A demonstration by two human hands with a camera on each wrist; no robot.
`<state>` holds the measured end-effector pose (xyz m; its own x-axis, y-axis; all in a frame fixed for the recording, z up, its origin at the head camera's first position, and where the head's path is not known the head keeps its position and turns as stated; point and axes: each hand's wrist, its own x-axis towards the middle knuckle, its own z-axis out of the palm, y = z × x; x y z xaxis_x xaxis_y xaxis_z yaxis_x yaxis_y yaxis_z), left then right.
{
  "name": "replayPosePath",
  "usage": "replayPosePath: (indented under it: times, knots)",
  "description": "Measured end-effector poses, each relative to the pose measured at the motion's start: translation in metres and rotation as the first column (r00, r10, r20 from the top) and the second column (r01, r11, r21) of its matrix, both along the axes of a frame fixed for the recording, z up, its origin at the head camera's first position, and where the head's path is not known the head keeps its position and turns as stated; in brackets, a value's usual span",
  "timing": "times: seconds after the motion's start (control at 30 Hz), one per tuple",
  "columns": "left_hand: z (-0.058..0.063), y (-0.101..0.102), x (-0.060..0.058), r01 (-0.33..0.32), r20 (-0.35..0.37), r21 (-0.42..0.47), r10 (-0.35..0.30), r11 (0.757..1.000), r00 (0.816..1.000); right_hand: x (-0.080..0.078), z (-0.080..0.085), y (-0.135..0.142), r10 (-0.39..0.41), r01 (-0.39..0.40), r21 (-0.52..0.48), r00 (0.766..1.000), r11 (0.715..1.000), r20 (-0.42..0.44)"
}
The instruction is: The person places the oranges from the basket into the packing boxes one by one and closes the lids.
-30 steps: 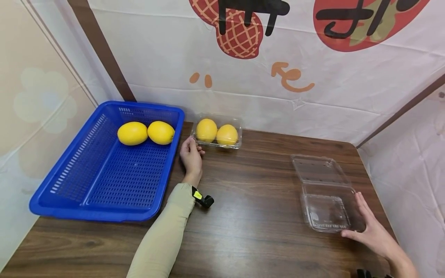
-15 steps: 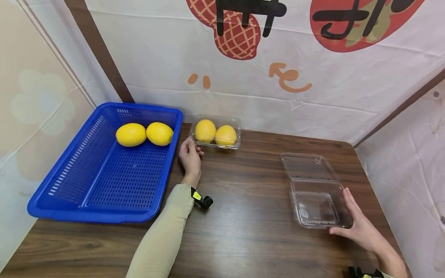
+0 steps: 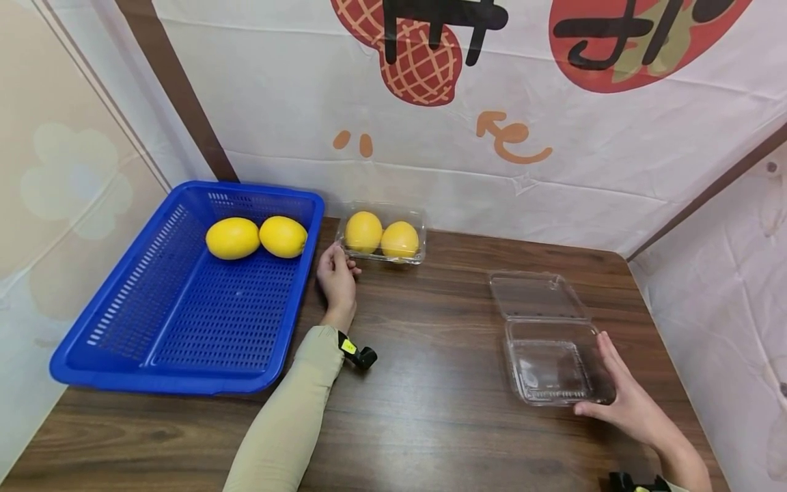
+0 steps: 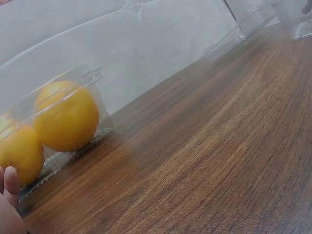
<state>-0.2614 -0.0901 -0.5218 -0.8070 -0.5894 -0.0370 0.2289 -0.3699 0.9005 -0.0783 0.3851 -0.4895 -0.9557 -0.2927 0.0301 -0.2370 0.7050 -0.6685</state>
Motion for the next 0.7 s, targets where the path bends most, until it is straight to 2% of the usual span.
replayPosePath:
  times: [0.37,0.7]
  knots:
    - [0.000,0.001,0.001,-0.002,-0.009,-0.021,0.002,1.000,1.000,0.000,-0.002,-0.017,0.047,-0.048,-0.020,0.998,0.999,-0.045]
    - [0.000,0.001,0.001,0.007,-0.014,-0.013,-0.007,1.000,1.000,-0.001,0.000,-0.037,0.029,-0.029,0.003,0.999,1.000,-0.037]
